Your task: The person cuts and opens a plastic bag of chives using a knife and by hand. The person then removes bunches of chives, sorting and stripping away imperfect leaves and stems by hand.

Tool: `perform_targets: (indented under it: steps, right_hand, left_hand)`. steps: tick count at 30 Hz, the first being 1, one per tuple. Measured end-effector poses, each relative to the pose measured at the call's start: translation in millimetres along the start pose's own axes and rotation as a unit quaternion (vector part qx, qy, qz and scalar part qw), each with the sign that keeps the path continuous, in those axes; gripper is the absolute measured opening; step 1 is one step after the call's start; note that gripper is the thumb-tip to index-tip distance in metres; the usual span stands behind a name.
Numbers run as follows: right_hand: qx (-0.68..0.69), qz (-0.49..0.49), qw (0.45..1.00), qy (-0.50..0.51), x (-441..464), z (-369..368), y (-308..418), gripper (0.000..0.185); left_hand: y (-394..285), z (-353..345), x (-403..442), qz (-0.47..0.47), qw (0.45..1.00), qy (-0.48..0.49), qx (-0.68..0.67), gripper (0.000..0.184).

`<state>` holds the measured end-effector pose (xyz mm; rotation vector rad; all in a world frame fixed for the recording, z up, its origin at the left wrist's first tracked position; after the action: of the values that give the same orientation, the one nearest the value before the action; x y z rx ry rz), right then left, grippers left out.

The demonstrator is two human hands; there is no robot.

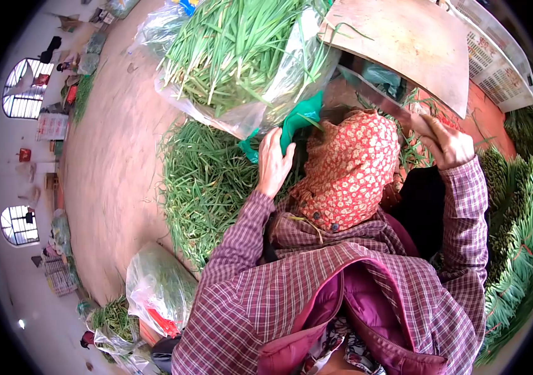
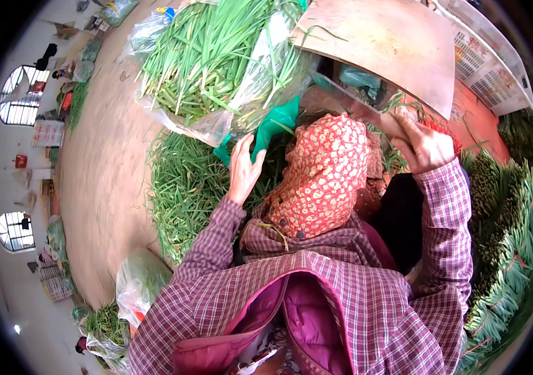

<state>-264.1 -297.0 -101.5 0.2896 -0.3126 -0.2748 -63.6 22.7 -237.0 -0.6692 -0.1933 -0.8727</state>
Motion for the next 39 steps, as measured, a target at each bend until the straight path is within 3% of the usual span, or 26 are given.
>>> perform_targets:
  steps: [3, 6, 7, 8, 10, 11, 14, 15, 17, 18, 21, 23, 24, 25, 26, 28, 29, 30, 32, 33, 34, 36, 38, 39]
  right_hand:
    - [-0.087, -0.033, 0.993, 0.072, -9.5, -30.9, -17.7, 0.042]
    - [-0.149, -0.087, 0.971, 0.167, 2.2, -57.6, -25.1, 0.042]
    - [-0.176, -0.113, 0.953, 0.219, 9.5, -68.5, -25.8, 0.043]
    - [-0.188, -0.160, 0.924, 0.291, 19.0, -82.5, -29.5, 0.045]
    - [-0.197, -0.166, 0.933, 0.252, 27.6, -110.4, -34.7, 0.034]
    - [-0.204, -0.174, 0.925, 0.268, 33.1, -122.1, -37.5, 0.033]
    - [-0.196, -0.185, 0.916, 0.296, 37.6, -164.5, -54.9, 0.031]
    - [-0.189, -0.200, 0.907, 0.319, 39.7, -168.9, -55.6, 0.030]
    - [-0.144, -0.246, 0.900, 0.330, 40.8, -178.6, -55.3, 0.037]
    - [-0.106, -0.280, 0.902, 0.313, 41.9, -182.1, -57.1, 0.047]
    - [-0.015, -0.317, 0.903, 0.289, 38.1, -230.9, -83.4, 0.055]
    - [0.044, -0.335, 0.913, 0.227, 28.7, -322.0, -129.3, 0.055]
    - [0.102, -0.422, 0.874, 0.219, 32.5, -304.1, -115.8, 0.055]
    - [0.156, -0.504, 0.826, 0.197, 36.3, -284.9, -101.1, 0.055]
    - [0.174, -0.553, 0.799, 0.163, 35.2, -305.3, -109.1, 0.057]
    - [0.211, -0.563, 0.793, 0.099, 30.8, -328.4, -116.7, 0.060]
    - [0.236, -0.587, 0.770, 0.091, 36.0, -321.0, -111.8, 0.061]
    - [0.210, -0.574, 0.786, 0.091, 37.4, -309.8, -107.8, 0.058]
    - [0.276, -0.575, 0.770, 0.030, 33.9, -381.6, -152.9, 0.051]
    - [0.306, -0.566, 0.766, -0.002, 32.0, -420.0, -176.3, 0.047]
    - [0.334, -0.555, 0.761, -0.033, 29.8, -459.8, -200.7, 0.043]
    - [0.345, -0.546, 0.763, -0.040, 51.0, -439.3, -192.7, 0.050]
    - [0.272, -0.530, 0.791, -0.138, 71.2, -434.8, -190.7, 0.066]
    - [0.265, -0.608, 0.744, -0.079, 81.0, -438.0, -199.8, 0.063]
  left_hand:
    - [18.2, -47.5, 16.0, 0.088, 0.996, 0.032, 0.011, 0.058]
    - [27.1, -85.6, 24.3, 0.134, 0.991, 0.023, -0.023, 0.056]
    - [25.2, -89.3, 26.0, 0.163, 0.984, 0.042, -0.054, 0.051]
    - [24.3, -96.2, 23.0, 0.172, 0.981, 0.003, -0.087, 0.034]
    - [30.5, -106.5, 13.9, 0.194, 0.978, 0.069, -0.036, 0.019]
    - [32.3, -109.2, 5.0, 0.155, 0.987, 0.040, -0.021, 0.018]
    - [68.8, -114.4, -67.7, 0.142, 0.971, 0.162, 0.099, 0.016]
    - [81.8, -101.0, -95.6, 0.158, 0.953, 0.244, 0.082, 0.022]
    - [120.5, -79.4, -186.1, 0.131, 0.892, 0.402, 0.161, 0.035]
    - [132.5, -60.9, -214.0, 0.198, 0.851, 0.459, 0.160, 0.030]
    - [108.3, -2.9, -200.5, 0.210, 0.855, 0.429, 0.202, 0.033]
    - [83.0, 15.4, -158.3, 0.145, 0.964, 0.210, 0.066, 0.034]
    - [75.4, 10.8, -150.7, 0.137, 0.966, 0.211, 0.064, 0.034]
    - [62.8, 5.2, -153.0, 0.188, 0.964, 0.163, -0.096, 0.034]
    - [54.0, -3.2, -158.3, 0.235, 0.932, 0.111, -0.253, 0.033]
    - [48.8, -25.4, -174.0, 0.357, 0.825, 0.100, -0.426, 0.027]
    - [45.4, -32.6, -178.9, 0.390, 0.797, 0.104, -0.449, 0.024]
    - [44.7, -34.0, -183.0, 0.393, 0.796, 0.103, -0.450, 0.024]
    - [51.8, -39.7, -194.8, 0.279, 0.890, 0.177, -0.314, 0.019]
    - [65.3, -39.0, -203.6, 0.179, 0.933, 0.249, -0.189, 0.015]
    - [71.2, -30.6, -202.1, 0.176, 0.934, 0.247, -0.188, 0.015]
    - [74.6, -10.4, -189.5, 0.020, 0.930, 0.364, 0.049, 0.017]
    - [105.1, -4.4, -185.8, 0.034, 0.930, 0.352, 0.102, 0.020]
    - [115.6, -2.4, -188.3, 0.052, 0.926, 0.340, 0.154, 0.024]
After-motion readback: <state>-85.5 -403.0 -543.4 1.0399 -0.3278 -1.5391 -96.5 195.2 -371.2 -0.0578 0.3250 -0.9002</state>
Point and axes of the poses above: each hand's wrist, its own x-axis towards the middle knuckle, its own z-axis out of the back of the hand, y = z × x, the point moved 2 cm from there along x, towards the middle knuckle, and after that the axes turned 9 degrees about -z, right-handed, at the moved point
